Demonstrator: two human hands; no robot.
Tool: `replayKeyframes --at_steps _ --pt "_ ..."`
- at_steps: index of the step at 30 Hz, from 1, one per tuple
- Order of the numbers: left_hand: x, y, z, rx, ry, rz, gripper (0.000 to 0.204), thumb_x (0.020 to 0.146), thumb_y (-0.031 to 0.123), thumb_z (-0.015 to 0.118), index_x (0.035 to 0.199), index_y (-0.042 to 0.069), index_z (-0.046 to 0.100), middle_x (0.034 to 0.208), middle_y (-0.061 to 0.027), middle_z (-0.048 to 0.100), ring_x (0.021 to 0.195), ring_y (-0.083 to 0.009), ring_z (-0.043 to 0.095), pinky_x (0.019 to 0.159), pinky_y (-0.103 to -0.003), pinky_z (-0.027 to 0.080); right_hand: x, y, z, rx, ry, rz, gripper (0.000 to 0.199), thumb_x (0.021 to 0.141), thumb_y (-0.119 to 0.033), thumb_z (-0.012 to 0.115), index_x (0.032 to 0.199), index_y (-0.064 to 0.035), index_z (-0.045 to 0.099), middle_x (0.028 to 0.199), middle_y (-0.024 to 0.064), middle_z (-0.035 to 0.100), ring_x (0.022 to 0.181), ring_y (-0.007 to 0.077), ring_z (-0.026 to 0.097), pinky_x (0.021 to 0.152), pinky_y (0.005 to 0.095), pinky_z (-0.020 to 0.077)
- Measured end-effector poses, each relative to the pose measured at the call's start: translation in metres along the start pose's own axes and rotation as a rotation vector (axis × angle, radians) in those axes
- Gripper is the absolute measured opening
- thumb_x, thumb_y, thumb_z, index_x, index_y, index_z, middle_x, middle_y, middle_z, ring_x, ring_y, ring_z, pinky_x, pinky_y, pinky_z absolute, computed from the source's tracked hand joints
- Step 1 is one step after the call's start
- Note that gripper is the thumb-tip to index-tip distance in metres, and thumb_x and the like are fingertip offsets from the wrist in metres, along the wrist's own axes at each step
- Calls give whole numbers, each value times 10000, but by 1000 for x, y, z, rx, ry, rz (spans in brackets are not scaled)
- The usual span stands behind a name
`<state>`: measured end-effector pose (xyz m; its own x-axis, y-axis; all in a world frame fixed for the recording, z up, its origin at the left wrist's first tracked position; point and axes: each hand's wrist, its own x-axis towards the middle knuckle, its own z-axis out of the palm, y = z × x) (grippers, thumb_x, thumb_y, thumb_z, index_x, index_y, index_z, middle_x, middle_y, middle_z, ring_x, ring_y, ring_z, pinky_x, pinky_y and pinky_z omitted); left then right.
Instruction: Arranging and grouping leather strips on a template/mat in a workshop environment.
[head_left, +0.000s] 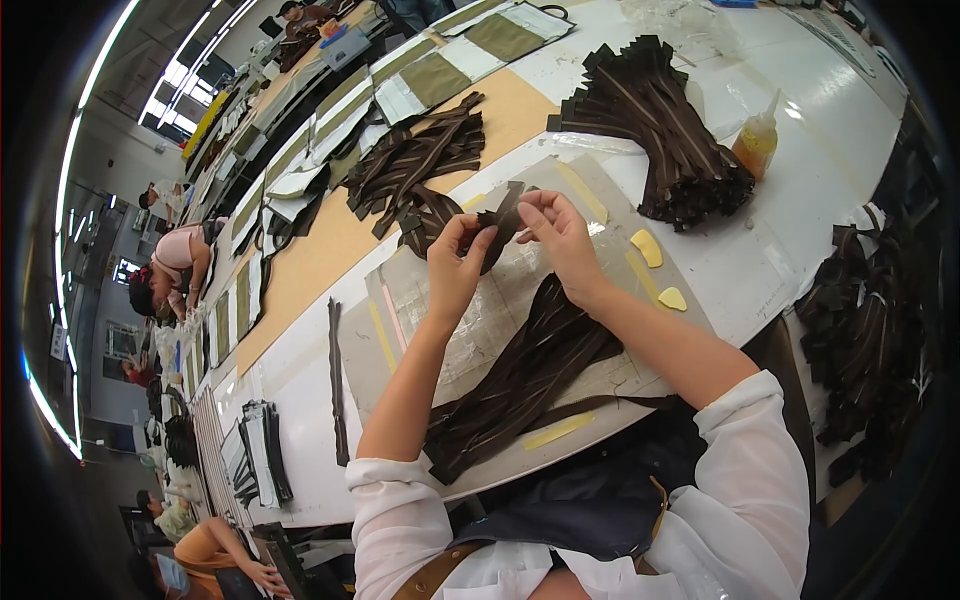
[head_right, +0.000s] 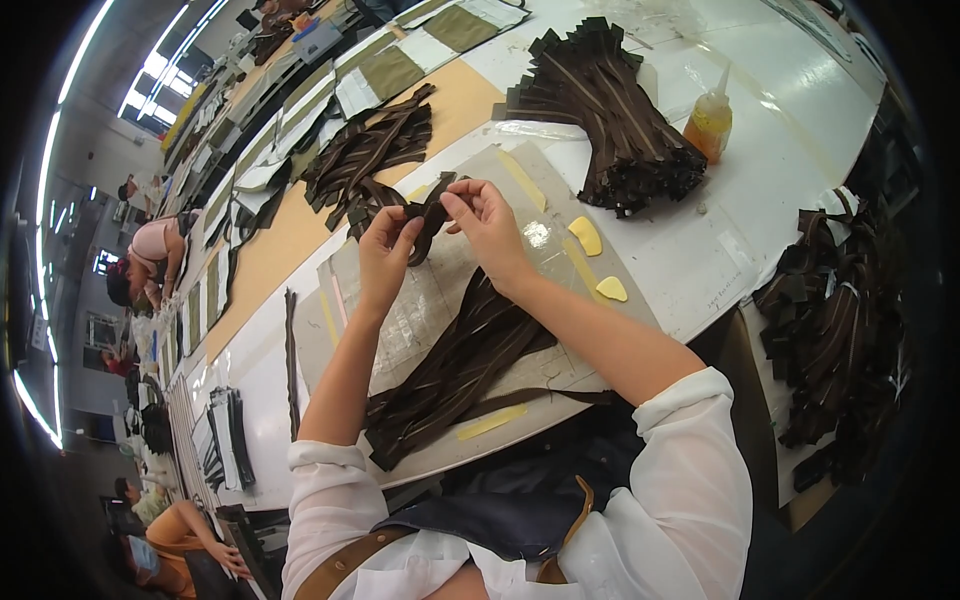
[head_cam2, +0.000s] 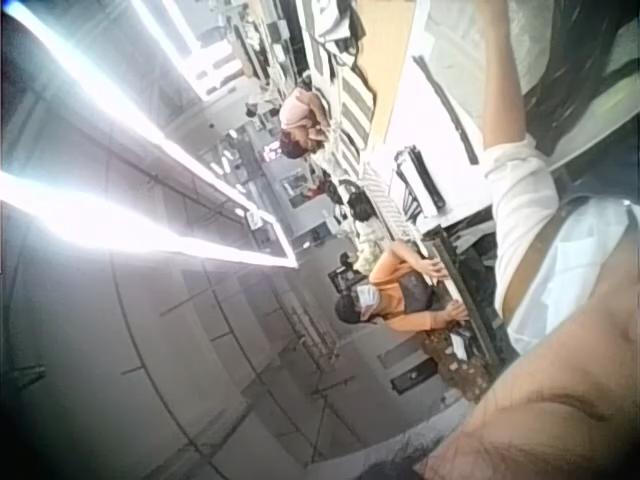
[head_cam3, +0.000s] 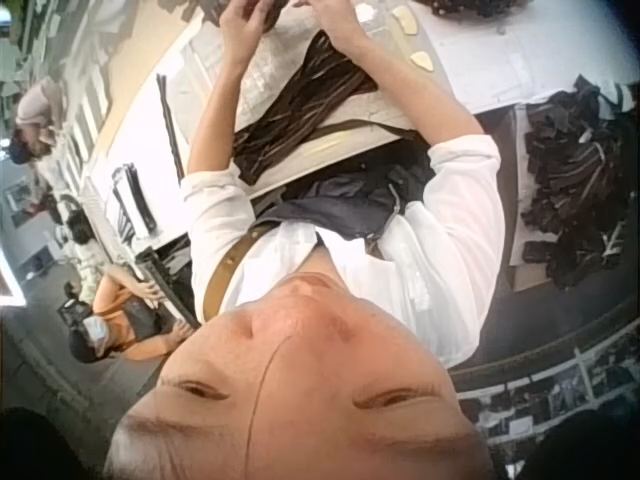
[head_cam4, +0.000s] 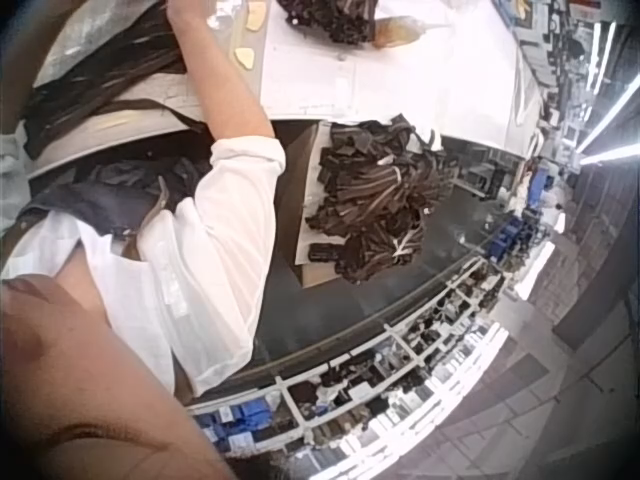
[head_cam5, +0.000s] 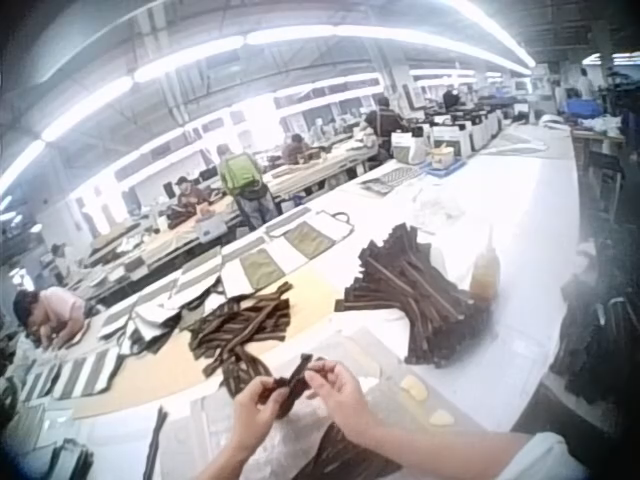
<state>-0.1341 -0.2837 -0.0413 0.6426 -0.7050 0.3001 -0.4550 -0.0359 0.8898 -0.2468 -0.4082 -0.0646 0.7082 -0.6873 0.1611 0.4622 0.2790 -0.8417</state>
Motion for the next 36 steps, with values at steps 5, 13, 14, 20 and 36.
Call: replayKeyframes --at_steps 5,13,14,20,36 --pt "-5 11 -2 116 -174 20 153 904 91 715 982 -12 633 937 -46 686 827 -101 613 763 -261 494 5 -4 -14 84 91 65 355 926 -59 681 1216 20 492 940 52 677 764 89 623 719 230 527" --pt "0 36 12 -119 -32 173 136 912 88 708 991 5 634 1154 -68 630 947 -115 610 789 -267 503 -3 -13 -6 -93 -38 -84 120 901 -19 693 1005 -29 633 869 -13 675 778 38 602 698 202 467" --pt "1 36 12 -134 -1 119 132 917 89 705 996 11 633 1109 -55 647 936 -109 610 784 -262 502 -6 -13 -5 -92 -42 -83 120 901 -19 693 1005 -29 633 869 -13 675 778 38 602 698 202 467" --pt "2 42 14 -217 45 -18 119 939 101 703 972 17 627 906 12 660 801 -47 581 707 -203 477 -8 -20 -2 -103 -91 -110 115 929 -50 660 1041 -25 641 881 -9 664 774 48 604 711 216 475" --pt "30 25 -47 -748 447 -57 100 972 147 673 1021 78 620 976 -26 692 824 -98 650 745 -227 524 -13 -35 -3 -320 -78 -314 131 901 -147 745 949 -42 682 847 -42 655 811 50 537 747 222 423"
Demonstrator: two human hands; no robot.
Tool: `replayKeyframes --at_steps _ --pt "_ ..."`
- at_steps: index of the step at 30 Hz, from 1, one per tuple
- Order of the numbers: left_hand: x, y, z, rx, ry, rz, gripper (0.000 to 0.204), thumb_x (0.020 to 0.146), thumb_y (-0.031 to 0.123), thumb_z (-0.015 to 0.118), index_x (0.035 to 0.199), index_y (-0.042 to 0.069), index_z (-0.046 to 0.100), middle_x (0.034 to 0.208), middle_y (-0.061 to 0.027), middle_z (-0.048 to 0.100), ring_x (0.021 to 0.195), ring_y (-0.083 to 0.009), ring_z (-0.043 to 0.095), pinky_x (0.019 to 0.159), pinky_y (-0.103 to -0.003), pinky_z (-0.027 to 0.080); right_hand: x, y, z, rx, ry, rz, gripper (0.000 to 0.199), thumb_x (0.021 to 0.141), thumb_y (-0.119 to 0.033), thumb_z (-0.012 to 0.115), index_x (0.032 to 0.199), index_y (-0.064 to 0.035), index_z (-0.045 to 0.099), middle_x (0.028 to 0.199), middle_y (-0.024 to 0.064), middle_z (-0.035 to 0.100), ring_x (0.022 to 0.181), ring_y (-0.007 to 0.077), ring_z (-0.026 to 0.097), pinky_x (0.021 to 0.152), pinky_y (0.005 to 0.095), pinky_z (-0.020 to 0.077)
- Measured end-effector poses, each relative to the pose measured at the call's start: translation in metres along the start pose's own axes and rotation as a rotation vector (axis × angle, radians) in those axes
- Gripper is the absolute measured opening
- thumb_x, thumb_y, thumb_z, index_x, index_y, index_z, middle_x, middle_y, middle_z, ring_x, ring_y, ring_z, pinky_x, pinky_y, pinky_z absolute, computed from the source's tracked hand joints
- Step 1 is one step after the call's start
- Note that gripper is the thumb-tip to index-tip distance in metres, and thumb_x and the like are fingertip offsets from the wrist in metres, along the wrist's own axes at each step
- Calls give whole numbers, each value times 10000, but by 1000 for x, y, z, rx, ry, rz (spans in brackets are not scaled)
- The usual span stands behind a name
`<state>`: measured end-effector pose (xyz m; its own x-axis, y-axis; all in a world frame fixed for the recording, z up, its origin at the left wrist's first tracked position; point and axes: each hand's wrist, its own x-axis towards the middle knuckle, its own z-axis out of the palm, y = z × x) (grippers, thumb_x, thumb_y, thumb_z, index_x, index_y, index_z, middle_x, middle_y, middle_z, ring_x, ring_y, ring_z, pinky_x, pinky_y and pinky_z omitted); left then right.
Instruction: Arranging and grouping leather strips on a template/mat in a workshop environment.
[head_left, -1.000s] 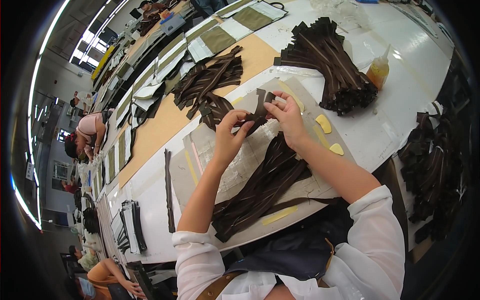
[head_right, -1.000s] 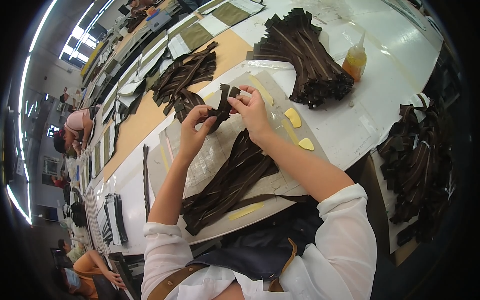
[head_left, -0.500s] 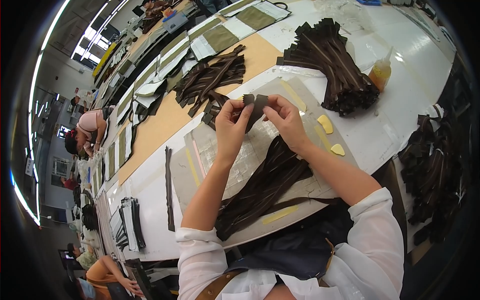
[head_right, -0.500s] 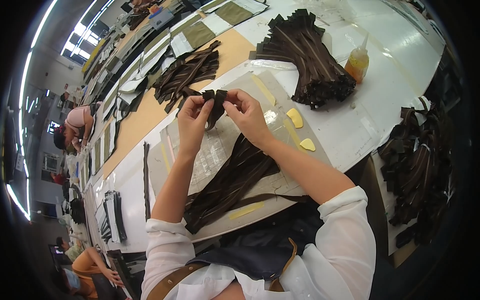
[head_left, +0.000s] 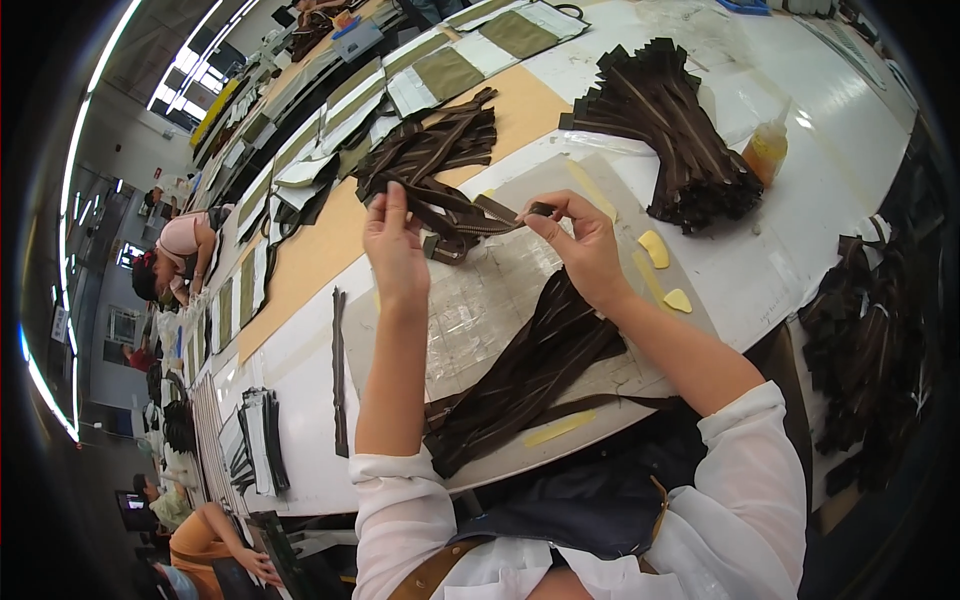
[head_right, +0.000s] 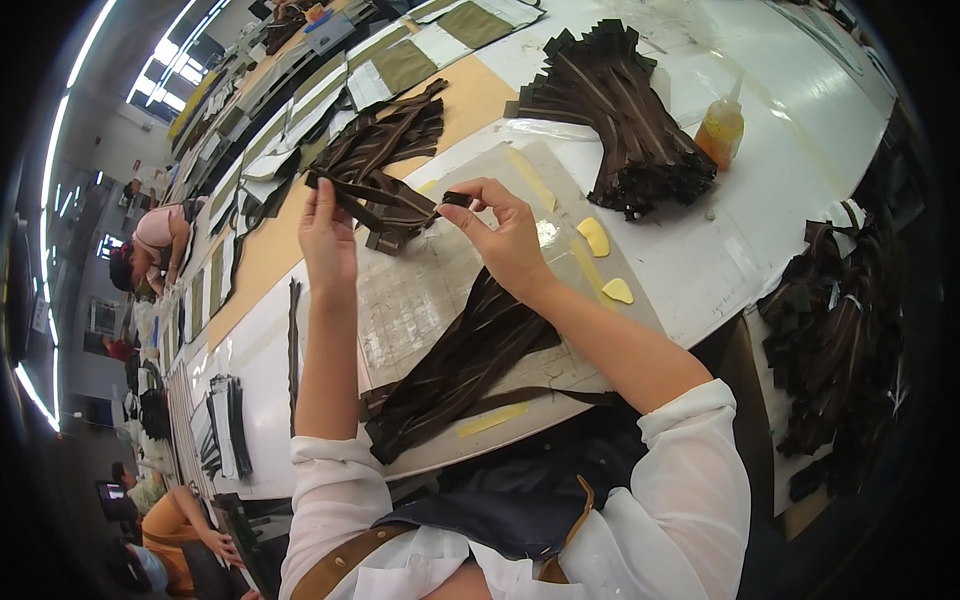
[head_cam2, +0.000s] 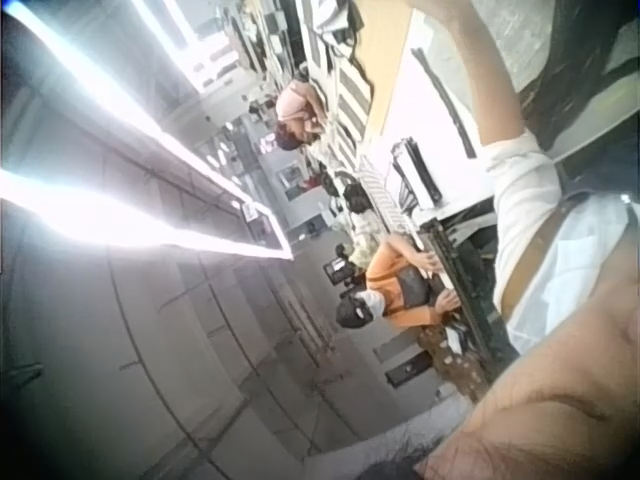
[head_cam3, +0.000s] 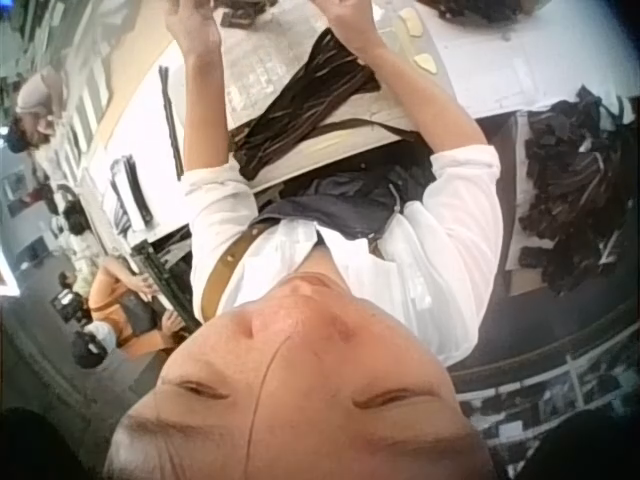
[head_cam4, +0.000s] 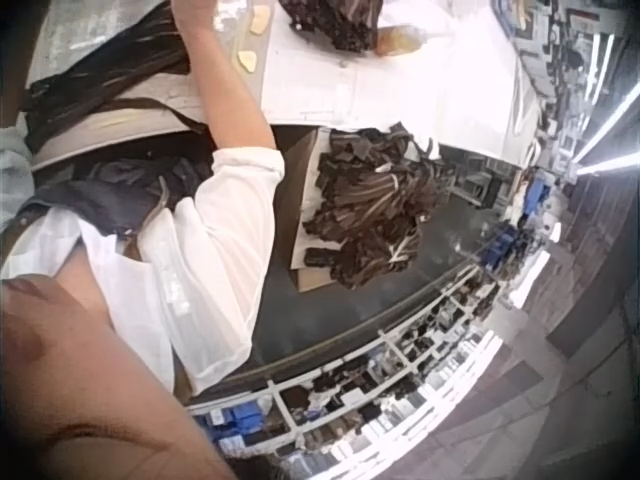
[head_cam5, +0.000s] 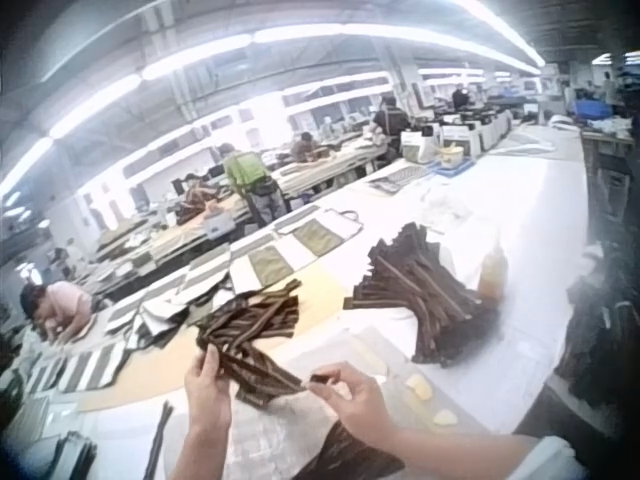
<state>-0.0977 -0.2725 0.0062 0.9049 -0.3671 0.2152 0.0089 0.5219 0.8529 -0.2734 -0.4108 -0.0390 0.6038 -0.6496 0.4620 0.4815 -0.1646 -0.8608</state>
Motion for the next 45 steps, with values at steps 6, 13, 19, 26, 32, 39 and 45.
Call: replayKeyframes --at_steps 6,13,19,26,32,39,45 --pt "72 75 -99 -133 253 237 147 944 116 697 1040 30 627 953 -55 697 854 -129 675 771 -243 586 7 -4 -9 433 7 245 98 932 -144 723 977 -71 678 870 -35 651 810 42 549 774 206 425" --pt "56 139 -185 -150 451 430 179 921 141 726 1042 44 635 920 -38 697 797 -108 664 718 -206 580 4 9 -12 658 29 408 100 946 -161 707 1004 -87 671 893 -27 667 826 78 610 781 235 466" --pt "10 192 -230 -125 538 504 204 922 189 733 1052 58 647 909 -34 700 787 -117 662 690 -209 552 -2 3 -5 612 -95 525 96 953 -149 692 1015 -79 671 915 -5 692 841 102 647 824 247 494" --pt "-64 223 -111 293 469 893 200 949 211 704 992 64 576 897 -71 672 878 -172 668 839 -286 582 -8 -28 -2 338 -791 666 114 903 -55 690 1009 -21 665 941 20 687 873 93 650 831 234 512" --pt "-93 117 -39 515 -140 272 149 952 48 670 1093 74 629 1028 -41 676 891 -92 629 812 -225 500 14 -32 -37 92 -1302 699 190 909 -140 732 1040 -17 669 982 45 725 913 86 677 836 234 511" --pt "-34 5 -26 1339 -825 341 247 877 64 662 1121 71 698 1168 -114 677 1128 -304 610 970 -409 484 30 -20 -51 -133 -757 565 213 965 -230 661 1012 -22 657 851 8 686 791 67 602 734 229 480" --pt "26 -45 -65 1700 -868 871 304 779 -4 640 1072 71 671 1186 -69 654 1164 -276 567 997 -406 461 25 -8 -43 -157 -602 466 173 983 -194 624 965 -23 643 812 -2 654 768 56 582 727 220 466"
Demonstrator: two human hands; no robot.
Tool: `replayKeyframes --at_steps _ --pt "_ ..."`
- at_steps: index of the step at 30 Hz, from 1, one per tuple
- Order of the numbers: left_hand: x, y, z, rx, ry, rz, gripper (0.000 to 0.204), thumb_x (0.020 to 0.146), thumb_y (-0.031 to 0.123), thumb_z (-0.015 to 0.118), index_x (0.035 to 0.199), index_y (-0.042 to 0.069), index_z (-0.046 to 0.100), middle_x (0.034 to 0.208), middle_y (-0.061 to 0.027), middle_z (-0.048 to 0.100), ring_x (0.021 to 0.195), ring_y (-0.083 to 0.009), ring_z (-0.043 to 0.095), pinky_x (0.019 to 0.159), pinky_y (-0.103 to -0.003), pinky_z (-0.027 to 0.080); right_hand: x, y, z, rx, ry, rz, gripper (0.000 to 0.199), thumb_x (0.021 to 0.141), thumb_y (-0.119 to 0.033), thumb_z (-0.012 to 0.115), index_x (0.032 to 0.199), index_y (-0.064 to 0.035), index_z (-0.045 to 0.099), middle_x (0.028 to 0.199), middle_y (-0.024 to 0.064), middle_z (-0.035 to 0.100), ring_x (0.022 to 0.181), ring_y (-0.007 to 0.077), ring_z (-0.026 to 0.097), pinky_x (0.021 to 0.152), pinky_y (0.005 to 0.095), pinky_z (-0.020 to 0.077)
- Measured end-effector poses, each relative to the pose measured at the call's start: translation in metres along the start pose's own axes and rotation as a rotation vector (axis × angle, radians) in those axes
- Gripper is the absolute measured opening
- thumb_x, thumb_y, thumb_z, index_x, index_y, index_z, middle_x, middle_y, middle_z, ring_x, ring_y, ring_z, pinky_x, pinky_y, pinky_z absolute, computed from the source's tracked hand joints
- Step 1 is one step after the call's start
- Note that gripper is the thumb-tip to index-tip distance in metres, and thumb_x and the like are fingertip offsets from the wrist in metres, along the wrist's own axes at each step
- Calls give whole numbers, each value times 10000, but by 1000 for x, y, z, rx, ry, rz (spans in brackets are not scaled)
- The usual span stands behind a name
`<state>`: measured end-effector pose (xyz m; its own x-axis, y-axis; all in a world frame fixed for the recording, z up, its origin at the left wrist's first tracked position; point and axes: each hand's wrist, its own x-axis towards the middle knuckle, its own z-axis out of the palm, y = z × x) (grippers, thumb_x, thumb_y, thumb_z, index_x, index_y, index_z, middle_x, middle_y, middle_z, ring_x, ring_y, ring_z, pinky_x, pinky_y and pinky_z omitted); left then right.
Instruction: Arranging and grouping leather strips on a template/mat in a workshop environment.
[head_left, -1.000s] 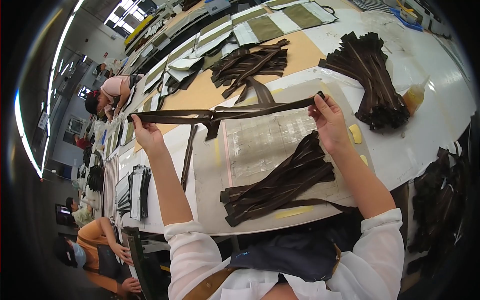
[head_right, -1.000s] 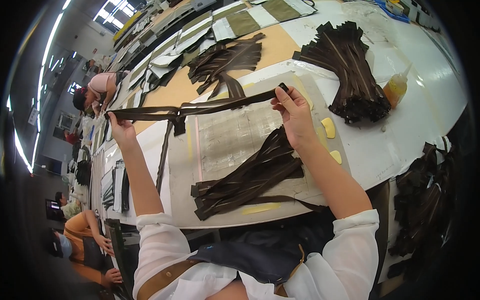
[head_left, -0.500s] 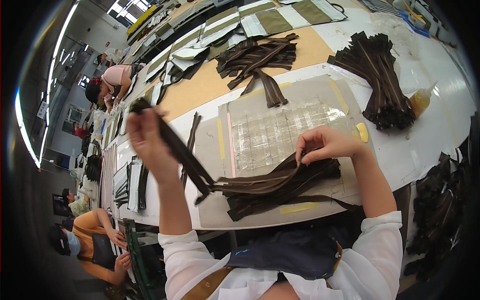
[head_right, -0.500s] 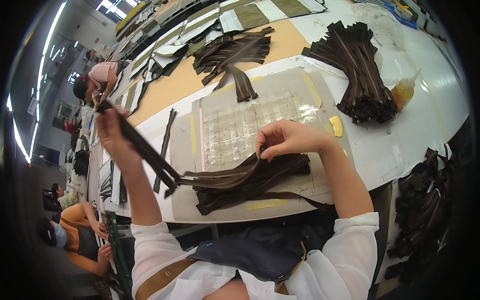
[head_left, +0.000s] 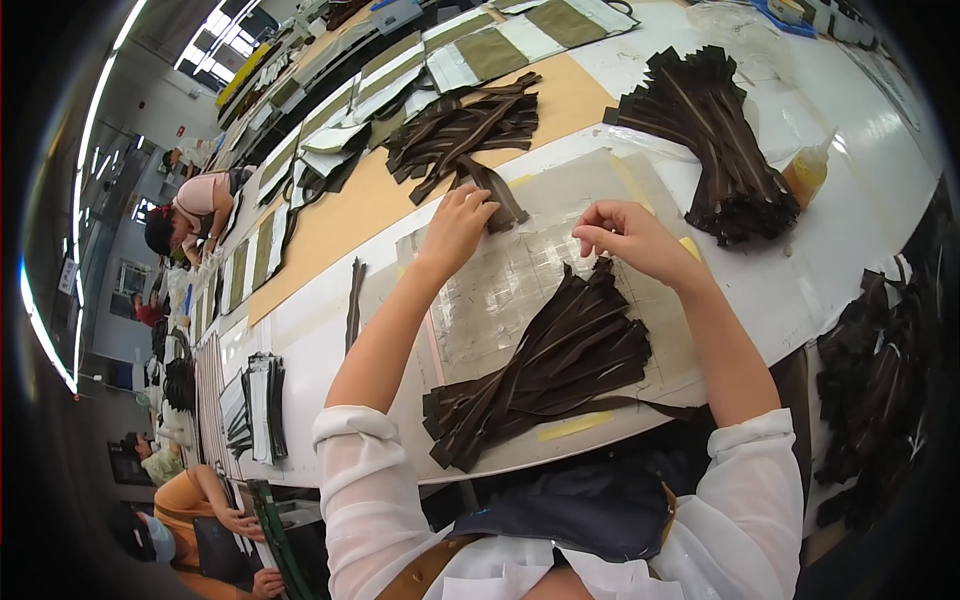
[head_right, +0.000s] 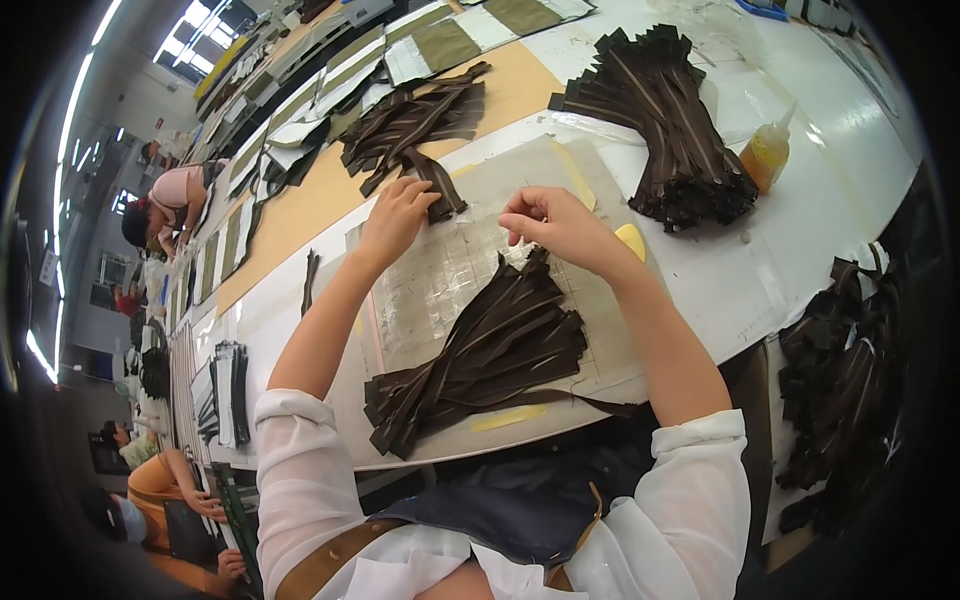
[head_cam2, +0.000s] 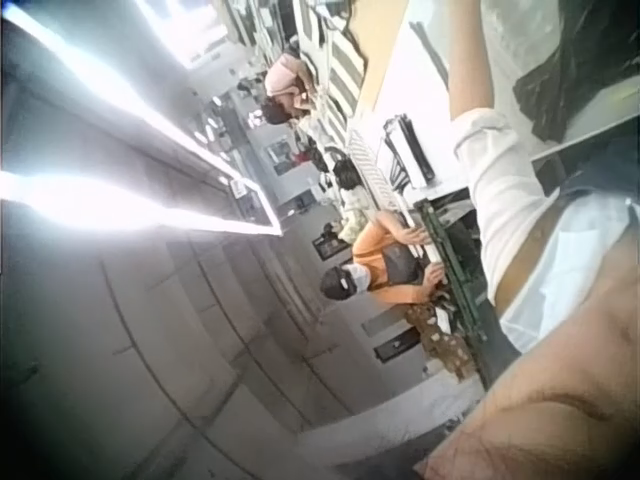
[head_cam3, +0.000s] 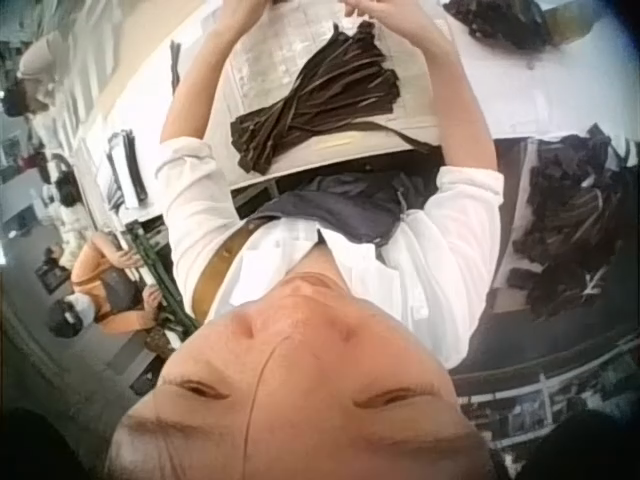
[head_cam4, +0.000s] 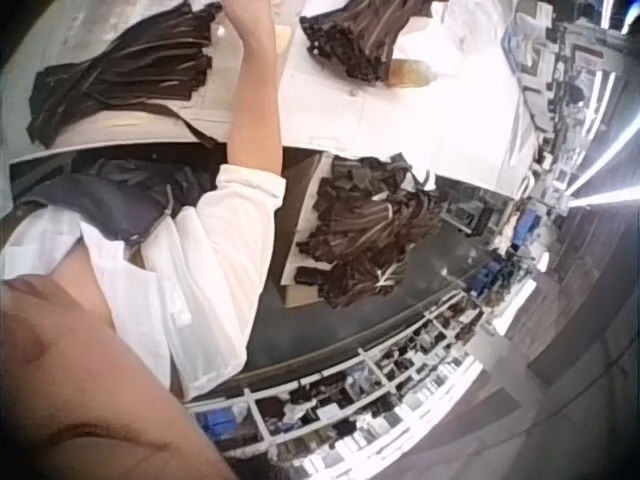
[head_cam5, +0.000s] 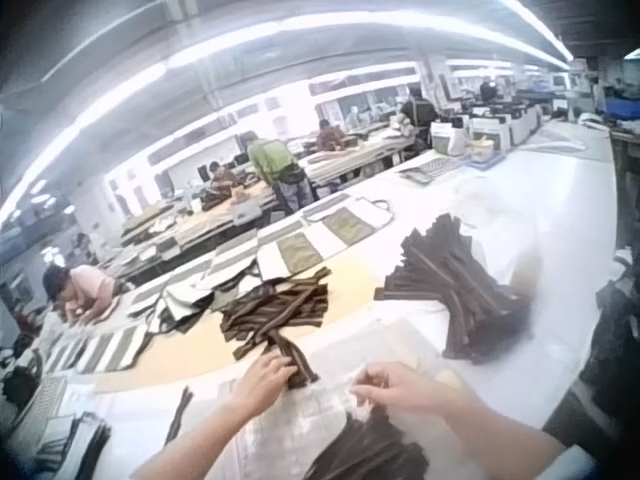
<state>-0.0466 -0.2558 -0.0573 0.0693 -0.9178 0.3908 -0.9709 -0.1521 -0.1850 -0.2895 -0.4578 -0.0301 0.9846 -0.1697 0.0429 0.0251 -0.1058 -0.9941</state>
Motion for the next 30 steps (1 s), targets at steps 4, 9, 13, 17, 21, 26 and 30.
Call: replayKeyframes --at_steps 4,9,13,17,21,26,30 --pt "7 -13 3 -25 -38 122 159 799 18 666 943 84 648 1042 -46 680 1021 -245 623 934 -378 483 1 3 3 3 42 9 169 982 -188 623 964 -21 642 808 -1 653 765 56 580 725 221 467" --pt "13 -11 1 -220 213 -194 124 821 36 704 928 77 658 906 -70 687 911 -287 652 854 -391 502 0 -3 3 -21 82 -11 168 984 -181 618 955 -17 639 804 -1 654 765 54 579 723 218 466" --pt "18 -4 -2 -319 203 -53 141 833 28 685 962 73 652 1001 -62 698 969 -286 654 826 -379 525 0 1 5 -1 84 -11 170 985 -182 614 951 -17 640 802 -1 655 762 54 577 724 217 466" --pt "10 2 -6 -281 -82 4 206 845 38 663 1047 78 641 1132 -52 677 1027 -279 653 875 -379 532 2 2 7 5 74 -4 176 986 -187 617 956 -16 642 803 0 656 759 54 576 722 219 467" --pt "11 3 -11 -208 -145 77 221 837 62 677 1055 74 641 1150 -54 680 1039 -269 654 884 -373 531 2 4 6 -1 71 0 177 986 -185 618 957 -12 641 805 5 659 755 55 576 716 221 467" --pt "13 2 -5 -113 -81 156 235 823 92 706 1049 69 646 1106 -53 697 1008 -262 666 867 -364 534 5 9 10 -1 83 3 168 984 -172 617 965 -7 640 797 5 653 746 60 575 705 226 468" --pt "22 13 -15 -229 131 6 162 845 82 705 1001 67 666 950 -73 711 855 -268 687 752 -354 543 5 13 15 -112 209 -40 183 955 -169 656 1032 -3 647 809 24 652 744 75 581 688 243 477"
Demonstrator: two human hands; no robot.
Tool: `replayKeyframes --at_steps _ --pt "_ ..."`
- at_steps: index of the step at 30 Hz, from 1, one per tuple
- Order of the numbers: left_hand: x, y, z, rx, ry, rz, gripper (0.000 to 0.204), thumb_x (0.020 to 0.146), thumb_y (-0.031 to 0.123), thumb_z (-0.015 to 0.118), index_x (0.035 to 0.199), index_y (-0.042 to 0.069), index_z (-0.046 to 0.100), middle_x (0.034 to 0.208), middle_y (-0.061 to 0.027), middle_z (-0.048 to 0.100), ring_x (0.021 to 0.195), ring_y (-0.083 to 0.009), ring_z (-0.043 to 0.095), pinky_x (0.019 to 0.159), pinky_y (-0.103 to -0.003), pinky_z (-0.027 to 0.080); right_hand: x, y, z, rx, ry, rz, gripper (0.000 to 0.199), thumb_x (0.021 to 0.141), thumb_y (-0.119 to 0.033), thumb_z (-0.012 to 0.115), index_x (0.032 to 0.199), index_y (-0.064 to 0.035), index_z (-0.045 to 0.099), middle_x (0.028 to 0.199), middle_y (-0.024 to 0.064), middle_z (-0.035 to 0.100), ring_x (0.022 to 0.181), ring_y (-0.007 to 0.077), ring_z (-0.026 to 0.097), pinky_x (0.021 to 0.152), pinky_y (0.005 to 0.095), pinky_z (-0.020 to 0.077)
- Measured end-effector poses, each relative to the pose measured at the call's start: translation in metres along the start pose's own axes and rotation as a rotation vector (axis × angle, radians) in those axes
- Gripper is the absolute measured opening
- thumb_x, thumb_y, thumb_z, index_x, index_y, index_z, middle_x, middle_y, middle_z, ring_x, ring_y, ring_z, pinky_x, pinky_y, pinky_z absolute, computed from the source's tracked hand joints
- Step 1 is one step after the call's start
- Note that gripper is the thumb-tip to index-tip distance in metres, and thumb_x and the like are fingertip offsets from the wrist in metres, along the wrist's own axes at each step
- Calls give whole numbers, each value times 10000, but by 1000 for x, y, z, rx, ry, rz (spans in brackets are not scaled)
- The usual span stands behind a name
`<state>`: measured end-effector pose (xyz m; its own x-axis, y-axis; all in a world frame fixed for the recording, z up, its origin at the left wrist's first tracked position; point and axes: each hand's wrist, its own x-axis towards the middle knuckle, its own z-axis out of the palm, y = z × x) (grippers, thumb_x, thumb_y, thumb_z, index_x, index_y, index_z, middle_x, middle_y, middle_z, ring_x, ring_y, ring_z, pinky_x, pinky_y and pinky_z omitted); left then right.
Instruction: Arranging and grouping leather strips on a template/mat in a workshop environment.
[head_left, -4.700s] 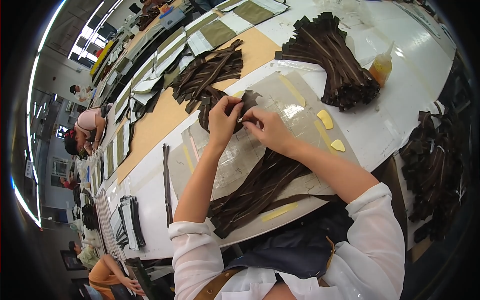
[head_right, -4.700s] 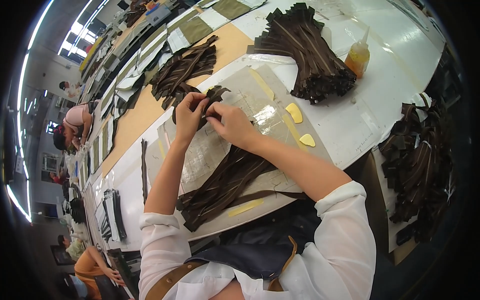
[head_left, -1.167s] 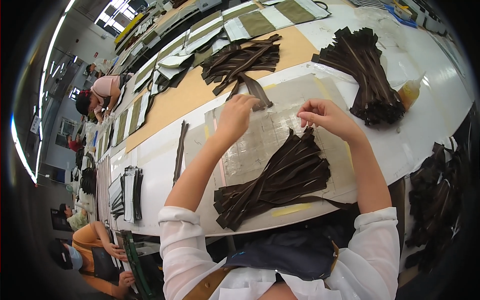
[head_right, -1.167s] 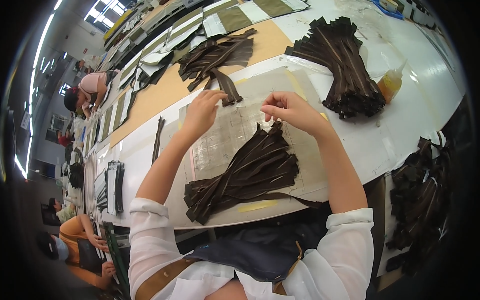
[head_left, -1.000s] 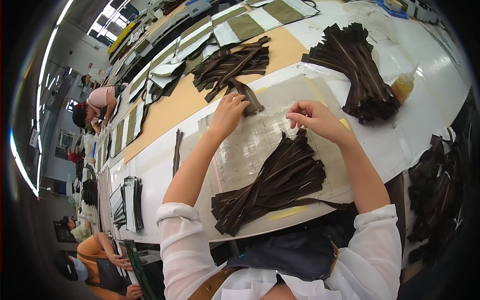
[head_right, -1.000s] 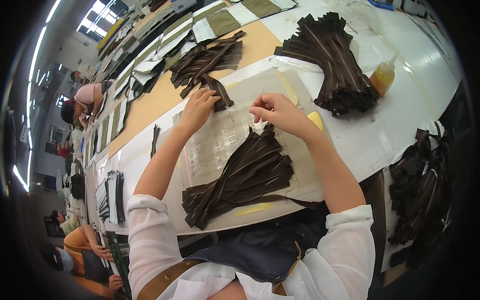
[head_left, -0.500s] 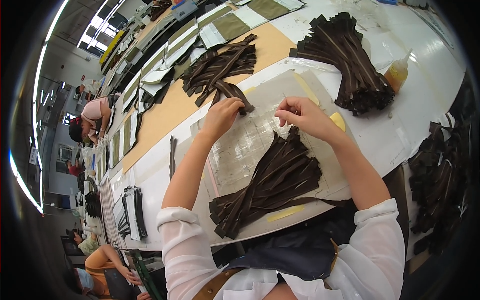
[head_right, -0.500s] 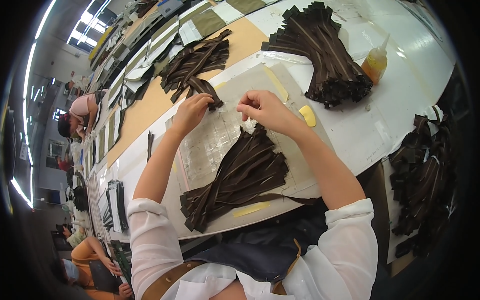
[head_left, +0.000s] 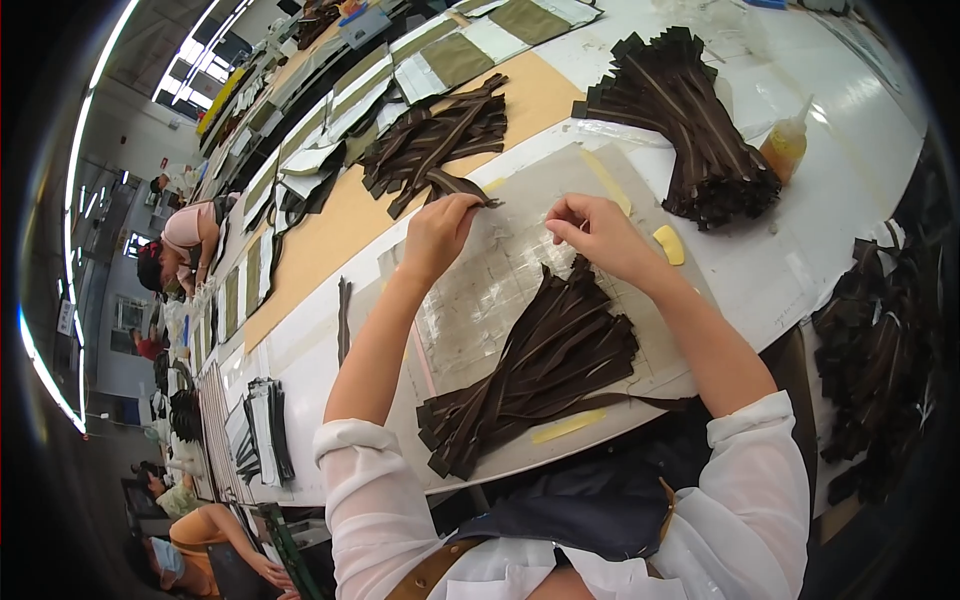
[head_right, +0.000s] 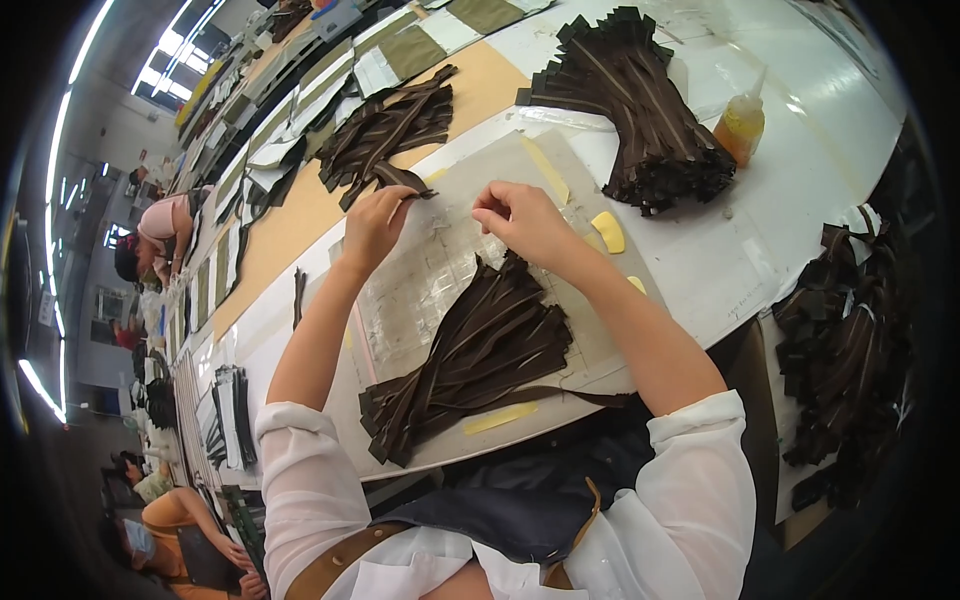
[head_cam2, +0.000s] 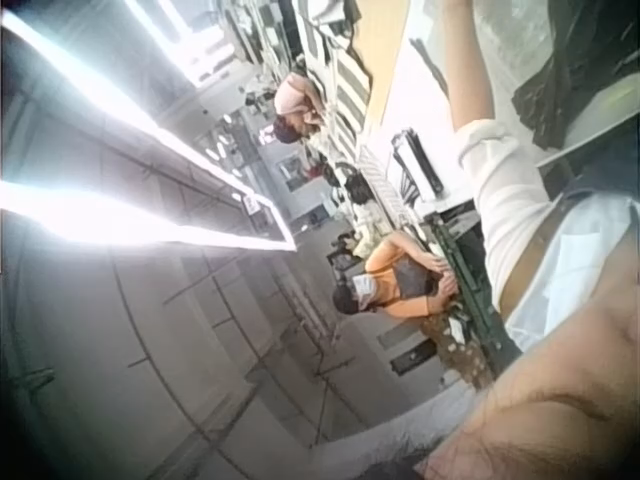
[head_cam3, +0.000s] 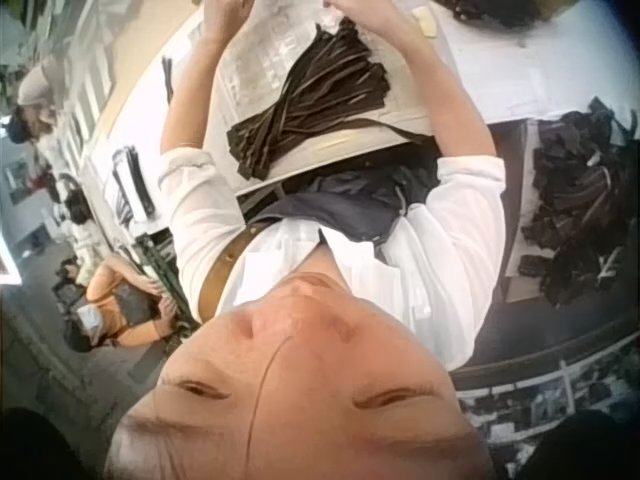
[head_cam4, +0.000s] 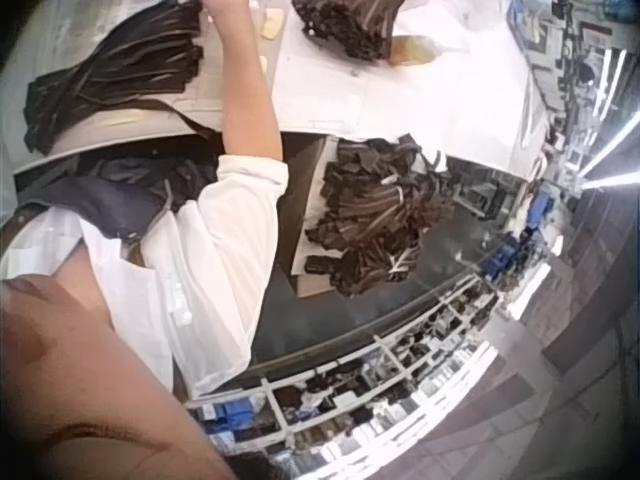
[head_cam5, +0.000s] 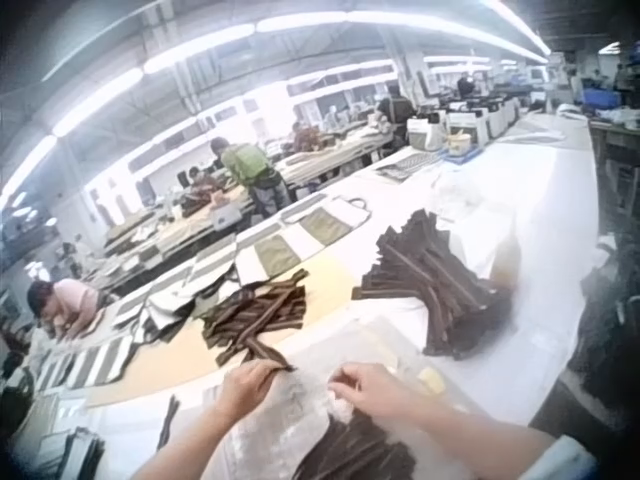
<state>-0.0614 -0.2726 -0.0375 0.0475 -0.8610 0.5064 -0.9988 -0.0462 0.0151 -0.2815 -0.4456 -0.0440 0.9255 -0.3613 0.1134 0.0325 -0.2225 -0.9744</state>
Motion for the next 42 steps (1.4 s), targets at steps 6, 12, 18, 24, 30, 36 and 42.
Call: replayKeyframes --at_steps 6,12,18,24,30,36,42 --pt "15 66 -44 -174 105 -38 123 850 28 700 962 67 670 853 -82 695 748 -270 672 647 -359 511 -6 -18 24 46 99 -301 201 876 -107 727 1031 4 661 896 76 665 762 172 619 660 280 494" --pt "-1 82 -54 -352 119 -187 120 887 14 675 1001 48 673 877 -87 705 778 -219 683 708 -321 522 -9 -7 27 158 101 -308 128 908 -75 701 997 5 657 801 51 666 683 109 598 629 249 489" --pt "-61 11 -90 -941 573 -880 231 1064 193 494 1136 -1 598 993 -84 687 917 -157 675 866 -298 542 -7 -10 16 287 150 -112 79 966 -87 640 996 -14 624 803 13 643 665 50 565 626 209 475" --pt "-162 -64 -152 -1044 897 -998 207 1036 196 564 1184 54 586 1072 -52 671 953 -157 653 892 -297 530 -3 -9 16 379 175 -67 96 985 -117 619 1015 -26 611 790 5 620 659 52 548 612 205 458" --pt "-212 -61 -217 -937 1042 -1000 236 1030 173 568 1218 30 578 1101 -73 663 957 -162 642 889 -302 526 -8 -18 14 350 94 -16 106 979 -121 620 1011 -20 613 792 8 624 676 57 557 625 210 458" --pt "-218 -11 -267 -778 1090 -822 243 1029 194 577 1210 33 588 1088 -79 671 996 -159 645 891 -286 516 -21 -25 29 285 -311 -13 114 955 -115 651 987 -12 612 817 10 636 736 64 594 697 219 493" --pt "-149 63 -277 -552 968 -579 219 1057 140 506 1218 12 581 988 -58 648 870 -121 610 824 -265 502 -29 -38 22 273 -668 20 119 936 -101 683 993 -19 618 857 1 647 796 78 607 747 229 499"
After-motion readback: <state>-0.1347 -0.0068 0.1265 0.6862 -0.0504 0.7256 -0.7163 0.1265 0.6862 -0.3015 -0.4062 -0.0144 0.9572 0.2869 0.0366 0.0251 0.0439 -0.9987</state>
